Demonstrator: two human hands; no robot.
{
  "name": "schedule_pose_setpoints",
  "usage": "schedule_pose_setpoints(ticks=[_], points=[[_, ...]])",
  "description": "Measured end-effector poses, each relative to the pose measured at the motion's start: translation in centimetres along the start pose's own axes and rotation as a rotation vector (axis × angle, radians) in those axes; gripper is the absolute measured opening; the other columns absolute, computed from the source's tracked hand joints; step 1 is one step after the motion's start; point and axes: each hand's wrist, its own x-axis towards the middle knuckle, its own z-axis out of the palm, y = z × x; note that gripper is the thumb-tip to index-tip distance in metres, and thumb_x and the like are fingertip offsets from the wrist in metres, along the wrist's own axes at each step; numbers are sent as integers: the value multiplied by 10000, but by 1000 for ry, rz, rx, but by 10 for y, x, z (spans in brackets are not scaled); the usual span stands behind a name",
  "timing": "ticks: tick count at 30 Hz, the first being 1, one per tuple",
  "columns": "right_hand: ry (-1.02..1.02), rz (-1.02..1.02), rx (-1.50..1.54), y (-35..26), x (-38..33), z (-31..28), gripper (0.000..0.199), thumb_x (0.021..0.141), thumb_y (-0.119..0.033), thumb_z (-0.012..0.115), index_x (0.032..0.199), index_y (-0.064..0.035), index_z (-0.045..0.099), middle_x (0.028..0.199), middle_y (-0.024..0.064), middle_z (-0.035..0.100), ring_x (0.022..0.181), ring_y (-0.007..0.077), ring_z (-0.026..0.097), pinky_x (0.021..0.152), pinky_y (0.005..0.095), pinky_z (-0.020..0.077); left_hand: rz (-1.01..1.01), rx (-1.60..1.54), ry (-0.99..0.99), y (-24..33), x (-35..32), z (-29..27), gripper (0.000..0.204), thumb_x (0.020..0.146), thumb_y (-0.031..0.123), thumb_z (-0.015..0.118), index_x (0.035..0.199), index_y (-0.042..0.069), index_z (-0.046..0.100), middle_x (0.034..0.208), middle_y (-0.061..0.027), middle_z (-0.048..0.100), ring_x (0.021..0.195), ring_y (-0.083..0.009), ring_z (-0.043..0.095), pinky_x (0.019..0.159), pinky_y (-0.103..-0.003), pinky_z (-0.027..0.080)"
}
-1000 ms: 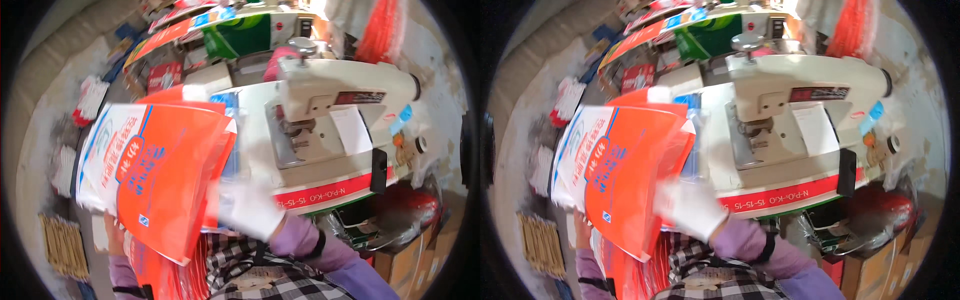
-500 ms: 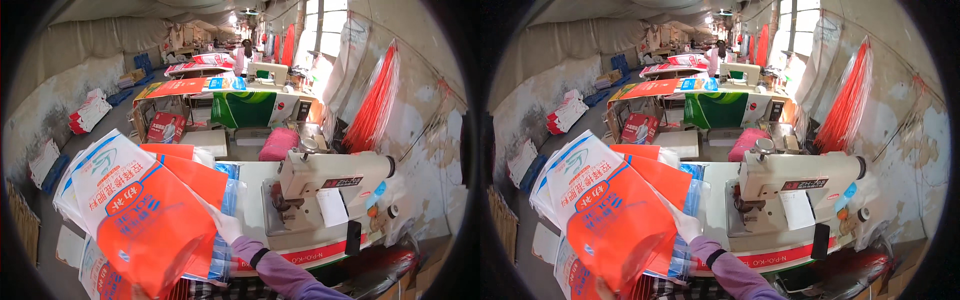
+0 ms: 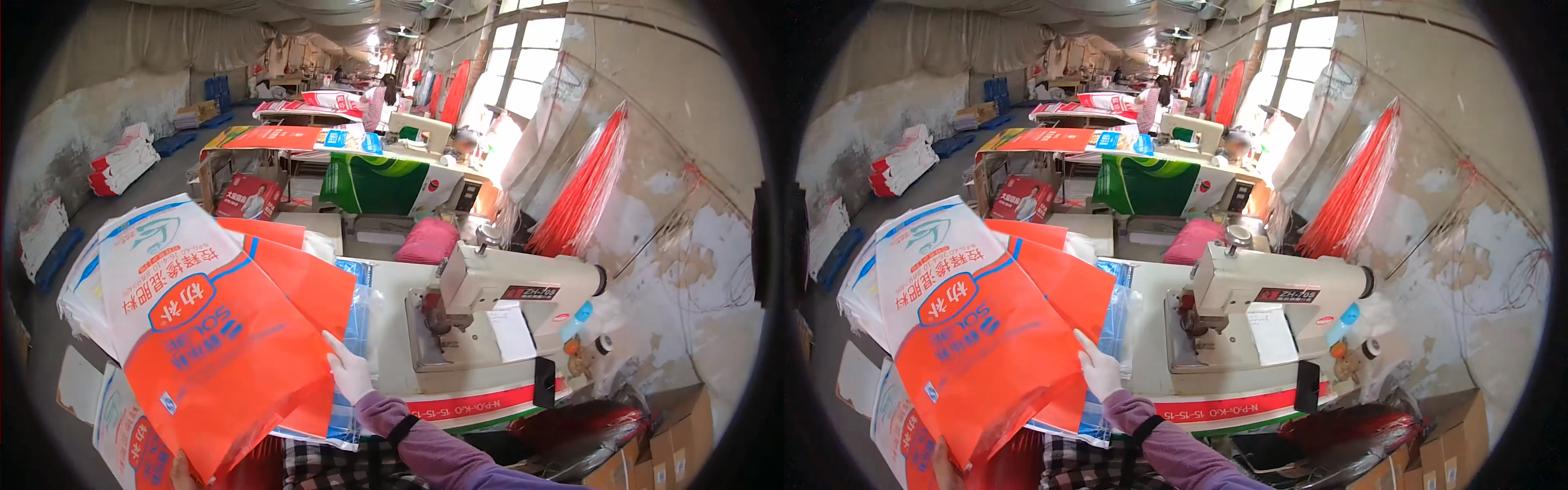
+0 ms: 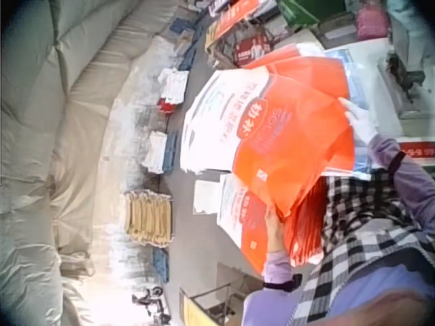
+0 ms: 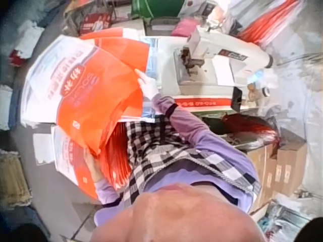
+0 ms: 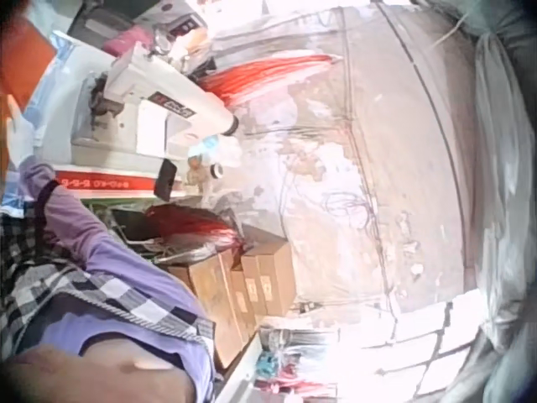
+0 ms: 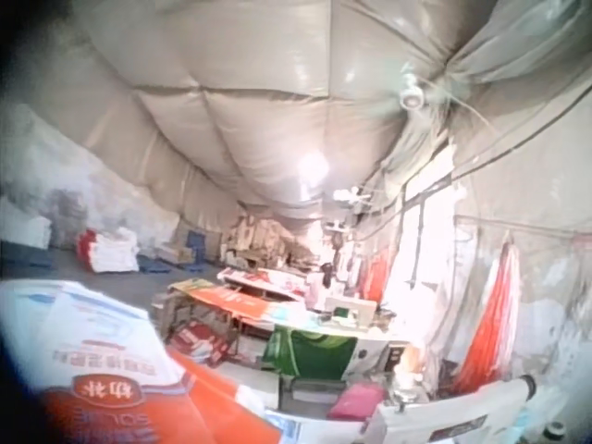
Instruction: Sealing the ends of large printed plastic fertilizer bags using an industrial sewing machine in a workshop environment.
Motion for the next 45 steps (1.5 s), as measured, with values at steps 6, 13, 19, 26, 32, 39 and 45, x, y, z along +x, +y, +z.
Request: schedule_pose_setpoints(ticks=[6, 13, 19, 26, 32, 39, 45], points=[[-35, -566, -112, -53, 8, 36, 409, 836, -30, 516, 1168, -215, 669, 806, 145, 606, 742, 340, 618, 660, 426, 510, -124, -600, 477, 212, -34, -59, 379, 962, 235, 493, 1227, -19, 585, 1229, -144, 584, 1088, -220, 578, 914, -343, 495], [-458, -698, -377, -104, -41, 179, 452, 833, -44, 503, 1272, -132, 567, 952, 160, 611, 788, 334, 636, 657, 425, 522, -361, -656, 920, 57, -176, -137, 382, 921, 305, 570, 1173, 18, 583, 1138, -77, 620, 1026, -179, 593, 862, -337, 478], [-682, -419, -797, 52, -114, 246, 337, 946, -184, 441, 1246, -189, 595, 1062, 140, 640, 1040, 346, 616, 922, 486, 463, -484, -646, 751, 87, -215, -60, 275, 939, 178, 499, 1022, -62, 605, 988, -124, 672, 864, -176, 658, 786, -302, 510], [-443, -520, -800, 50, -138, 242, 414, 946, -197, 497, 1357, -190, 540, 1394, 155, 504, 1319, 323, 436, 1108, 434, 326, -555, -470, 810, -13, -222, -38, 251, 959, 182, 501, 1113, 1, 581, 1000, -65, 636, 897, -153, 615, 803, -305, 484], [-497, -273, -259, 51, -93, 159, 314, 964, -260, 485, 1205, -92, 597, 1231, 127, 589, 1194, 288, 523, 998, 408, 408, -525, -722, 958, -74, -174, 70, 296, 948, 138, 519, 1215, 12, 525, 1137, -94, 608, 992, -198, 591, 873, -349, 503], [-911, -473, -330, 17, -151, 83, 201, 915, -219, 510, 956, -102, 669, 942, 73, 680, 934, 252, 647, 785, 385, 504, 74, -151, -47, 137, 55, 171, 461, 954, 224, 522, 1367, 60, 398, 1267, -130, 536, 1093, -224, 568, 938, -364, 489], [230, 151, -100, 37, -208, -186, 172, 875, -187, 526, 872, -50, 629, 778, 156, 624, 711, 331, 616, 688, 412, 520, 437, -7, -552, 210, 87, 319, 422, 951, 215, 520, 1330, 50, 434, 1245, -129, 551, 1084, -223, 574, 931, -360, 491]])
